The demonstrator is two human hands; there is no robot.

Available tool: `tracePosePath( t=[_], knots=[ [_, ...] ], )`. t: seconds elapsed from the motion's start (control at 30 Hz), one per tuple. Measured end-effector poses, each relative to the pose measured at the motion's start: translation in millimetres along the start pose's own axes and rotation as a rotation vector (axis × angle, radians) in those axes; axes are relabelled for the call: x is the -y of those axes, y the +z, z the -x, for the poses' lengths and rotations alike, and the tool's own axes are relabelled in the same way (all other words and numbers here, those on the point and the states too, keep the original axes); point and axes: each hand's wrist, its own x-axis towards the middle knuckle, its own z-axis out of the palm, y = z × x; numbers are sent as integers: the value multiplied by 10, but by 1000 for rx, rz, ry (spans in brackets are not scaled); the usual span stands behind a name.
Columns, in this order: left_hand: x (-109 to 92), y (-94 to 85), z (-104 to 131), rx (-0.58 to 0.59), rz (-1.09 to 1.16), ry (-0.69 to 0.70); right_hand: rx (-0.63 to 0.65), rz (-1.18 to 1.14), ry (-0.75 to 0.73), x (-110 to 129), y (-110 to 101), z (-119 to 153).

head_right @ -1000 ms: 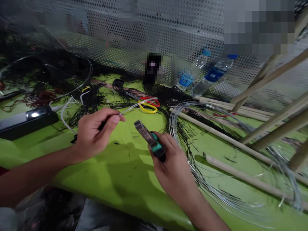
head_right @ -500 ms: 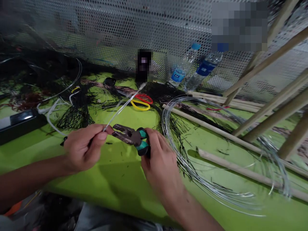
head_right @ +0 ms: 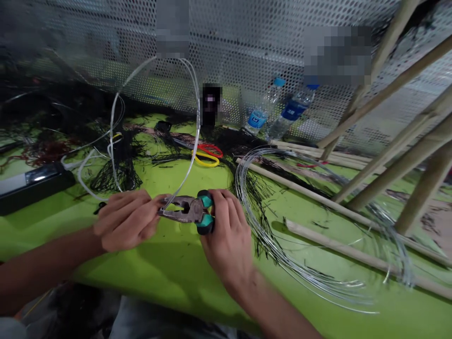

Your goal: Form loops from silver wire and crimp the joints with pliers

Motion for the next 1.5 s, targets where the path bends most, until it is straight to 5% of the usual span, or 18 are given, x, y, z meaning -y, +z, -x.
tracePosePath(
  t=[0.5, 0.77, 1.1, 1.33, 1.5],
  knots=[
    [54, -180, -142, 23, -185, 115, -174, 243, -56, 64, 39, -7],
    [94, -201, -124, 40, -276, 124, -137, 234, -79, 73, 97, -36],
    [262, -21, -23, 32, -451, 145, 54, 176, 23, 115, 137, -76],
    [265, 68, -21, 136, -386, 24, 233, -53, 113, 18, 148, -136],
    [193, -50, -104, 91, -83, -163, 189, -177, 33, -201, 50, -177]
  ],
)
